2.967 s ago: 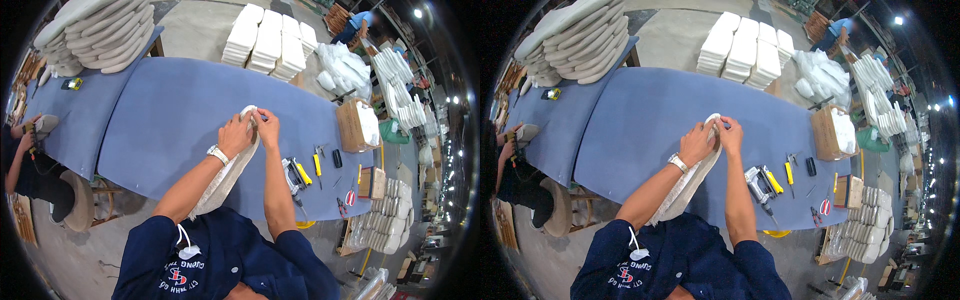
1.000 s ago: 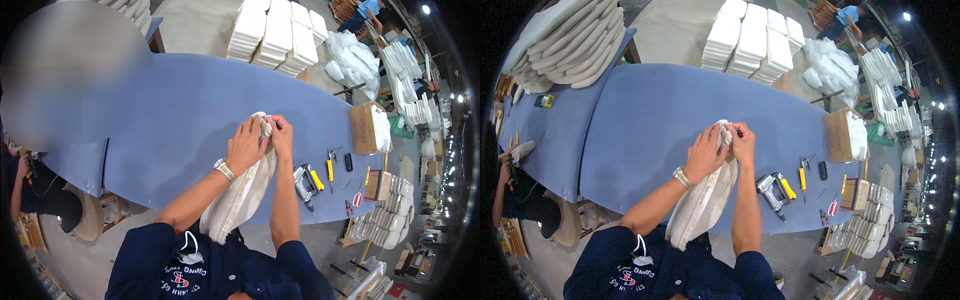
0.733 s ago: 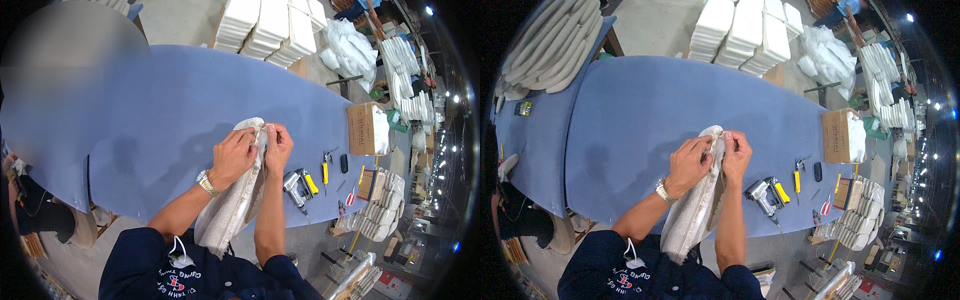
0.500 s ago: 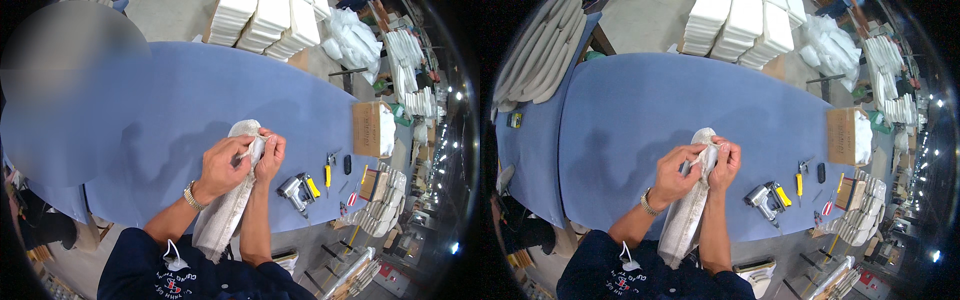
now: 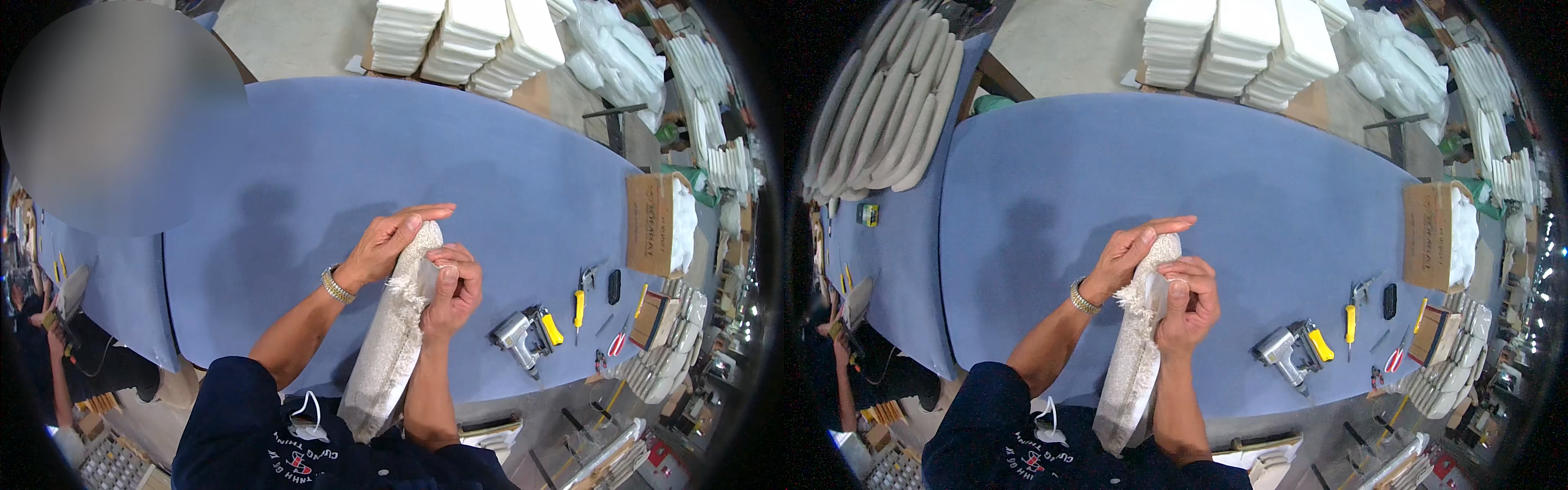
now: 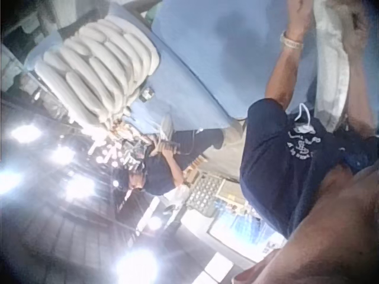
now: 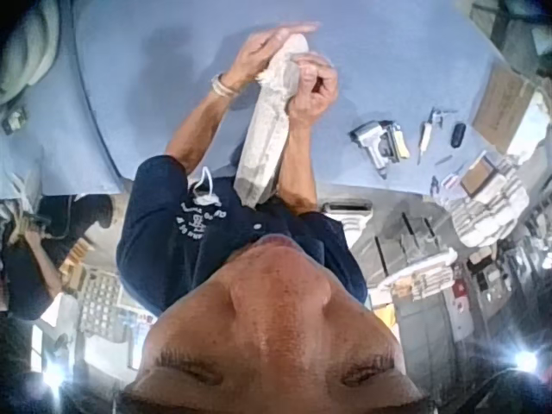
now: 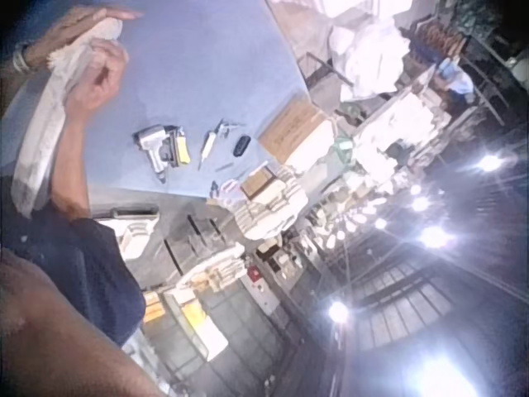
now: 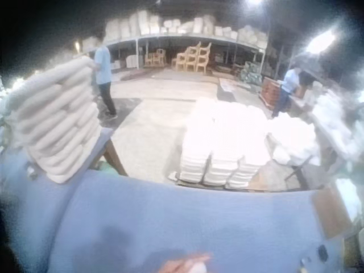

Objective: The person staples fabric onto a foam cushion, trims excess fabric with a utility knife, and folds the edges to secure the cover. The person repeats this process on multiple cushions, using a staple gun and utility knife to finish each piece.

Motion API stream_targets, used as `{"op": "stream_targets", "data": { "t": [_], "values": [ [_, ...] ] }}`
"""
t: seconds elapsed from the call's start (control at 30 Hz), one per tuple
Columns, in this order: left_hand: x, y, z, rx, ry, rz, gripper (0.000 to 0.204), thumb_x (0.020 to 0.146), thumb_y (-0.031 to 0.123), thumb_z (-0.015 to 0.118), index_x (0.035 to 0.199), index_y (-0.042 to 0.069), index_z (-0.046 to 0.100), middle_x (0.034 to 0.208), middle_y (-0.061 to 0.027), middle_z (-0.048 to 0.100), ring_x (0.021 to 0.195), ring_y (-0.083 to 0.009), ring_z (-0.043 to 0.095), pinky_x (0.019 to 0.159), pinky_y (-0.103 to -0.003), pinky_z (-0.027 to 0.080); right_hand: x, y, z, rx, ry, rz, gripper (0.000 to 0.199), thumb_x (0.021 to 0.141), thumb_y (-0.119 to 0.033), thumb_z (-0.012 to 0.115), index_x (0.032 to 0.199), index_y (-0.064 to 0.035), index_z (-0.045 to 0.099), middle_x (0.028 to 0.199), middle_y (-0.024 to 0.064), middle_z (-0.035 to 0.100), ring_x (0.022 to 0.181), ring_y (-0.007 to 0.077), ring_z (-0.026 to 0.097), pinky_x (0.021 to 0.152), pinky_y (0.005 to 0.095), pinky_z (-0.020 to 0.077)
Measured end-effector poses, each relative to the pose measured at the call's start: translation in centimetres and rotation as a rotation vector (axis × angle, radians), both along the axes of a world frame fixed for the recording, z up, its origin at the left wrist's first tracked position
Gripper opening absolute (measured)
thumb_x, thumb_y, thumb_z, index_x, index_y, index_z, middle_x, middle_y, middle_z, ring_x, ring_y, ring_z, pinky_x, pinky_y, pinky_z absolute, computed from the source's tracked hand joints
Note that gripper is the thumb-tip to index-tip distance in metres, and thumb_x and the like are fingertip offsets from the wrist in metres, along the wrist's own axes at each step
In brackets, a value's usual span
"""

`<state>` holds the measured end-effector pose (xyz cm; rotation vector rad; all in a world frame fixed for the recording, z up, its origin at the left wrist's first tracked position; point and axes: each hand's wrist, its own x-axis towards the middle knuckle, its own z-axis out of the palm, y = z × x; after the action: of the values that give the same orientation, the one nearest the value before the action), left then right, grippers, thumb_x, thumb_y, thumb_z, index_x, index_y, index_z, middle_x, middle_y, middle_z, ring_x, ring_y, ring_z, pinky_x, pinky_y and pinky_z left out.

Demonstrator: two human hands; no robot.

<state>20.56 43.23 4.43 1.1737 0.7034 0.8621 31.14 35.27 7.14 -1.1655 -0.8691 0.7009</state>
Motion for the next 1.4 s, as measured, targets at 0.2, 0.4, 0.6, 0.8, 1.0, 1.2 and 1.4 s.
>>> {"op": "stream_targets", "data": {
  "t": [0.2, 0.4, 0.6, 0.8, 1.0, 1.2, 1.4],
  "values": [
    [0.3, 0.8, 0.3, 0.001, -0.037, -0.066, 0.042, 0.110, 0.031, 0.043, 0.123, 0.004, 0.073, 0.126, -0.0136, 0.071, 0.119, -0.0238, 0.065, 0.103, -0.037, 0.051, -0.7, 0.2, 0.0, 0.021, 0.087, 0.023, 0.026, 0.106, -0.031, 0.058, 0.096, -0.0062, 0.057, 0.084, 0.0115, 0.073, 0.114, 0.0246, 0.057, 0.108, 0.0444, 0.0383],
    [-0.5, 1.2, 1.1, 0.049, 0.056, -0.100, 0.035, 0.106, 0.027, 0.052, 0.112, 0.003, 0.077, 0.112, -0.0131, 0.075, 0.112, -0.0255, 0.067, 0.098, -0.038, 0.052, -0.7, -1.0, 0.1, -0.020, 0.106, 0.060, 0.028, 0.106, -0.032, 0.058, 0.093, -0.0070, 0.056, 0.078, 0.0099, 0.069, 0.116, 0.0236, 0.056, 0.108, 0.0486, 0.0386],
    [0.0, 0.2, 2.0, 0.042, 0.087, -0.087, 0.029, 0.104, 0.022, 0.056, 0.113, 0.005, 0.077, 0.111, -0.0114, 0.075, 0.120, -0.0268, 0.063, 0.101, -0.039, 0.050, -0.6, -2.9, 1.9, -0.140, -0.095, 0.040, 0.031, 0.105, -0.034, 0.058, 0.092, -0.0057, 0.057, 0.082, 0.0095, 0.070, 0.119, 0.0239, 0.056, 0.116, 0.0523, 0.0336],
    [0.8, -1.4, 3.5, 0.165, 0.157, -0.071, 0.035, 0.102, 0.021, 0.057, 0.131, 0.003, 0.066, 0.132, -0.0102, 0.068, 0.138, -0.0321, 0.050, 0.115, -0.046, 0.039, 0.4, -3.9, 2.0, -0.147, -0.082, 0.024, 0.034, 0.103, -0.037, 0.061, 0.091, -0.0061, 0.057, 0.083, 0.0095, 0.070, 0.120, 0.0248, 0.056, 0.117, 0.0557, 0.0316],
    [1.8, -2.6, 3.1, 0.173, 0.132, -0.037, 0.041, 0.097, 0.022, 0.065, 0.135, 0.006, 0.063, 0.137, -0.0107, 0.064, 0.142, -0.0322, 0.045, 0.117, -0.046, 0.036, 1.3, -4.5, 1.0, -0.116, 0.041, -0.004, 0.032, 0.102, -0.036, 0.064, 0.092, -0.0066, 0.056, 0.085, 0.0107, 0.070, 0.120, 0.0270, 0.056, 0.118, 0.0570, 0.0315],
    [2.3, -2.6, 2.4, 0.181, 0.137, 0.012, 0.045, 0.094, 0.021, 0.067, 0.137, 0.009, 0.062, 0.133, -0.0135, 0.063, 0.138, -0.0339, 0.046, 0.116, -0.048, 0.036, 2.1, -4.3, 0.0, -0.064, 0.122, -0.043, 0.030, 0.101, -0.032, 0.066, 0.094, -0.0054, 0.055, 0.089, 0.0136, 0.071, 0.118, 0.0302, 0.061, 0.114, 0.0558, 0.0381],
    [1.8, -2.7, 2.8, 0.131, 0.153, -0.008, 0.050, 0.094, 0.020, 0.069, 0.141, 0.008, 0.058, 0.141, -0.0140, 0.058, 0.142, -0.0315, 0.044, 0.118, -0.045, 0.034, 9.8, -11.8, -1.4, -0.364, -0.354, -0.047, 0.023, 0.093, -0.005, 0.068, 0.115, 0.0005, 0.062, 0.113, 0.0185, 0.071, 0.119, 0.0319, 0.064, 0.106, 0.0455, 0.0476]
  ]
}}
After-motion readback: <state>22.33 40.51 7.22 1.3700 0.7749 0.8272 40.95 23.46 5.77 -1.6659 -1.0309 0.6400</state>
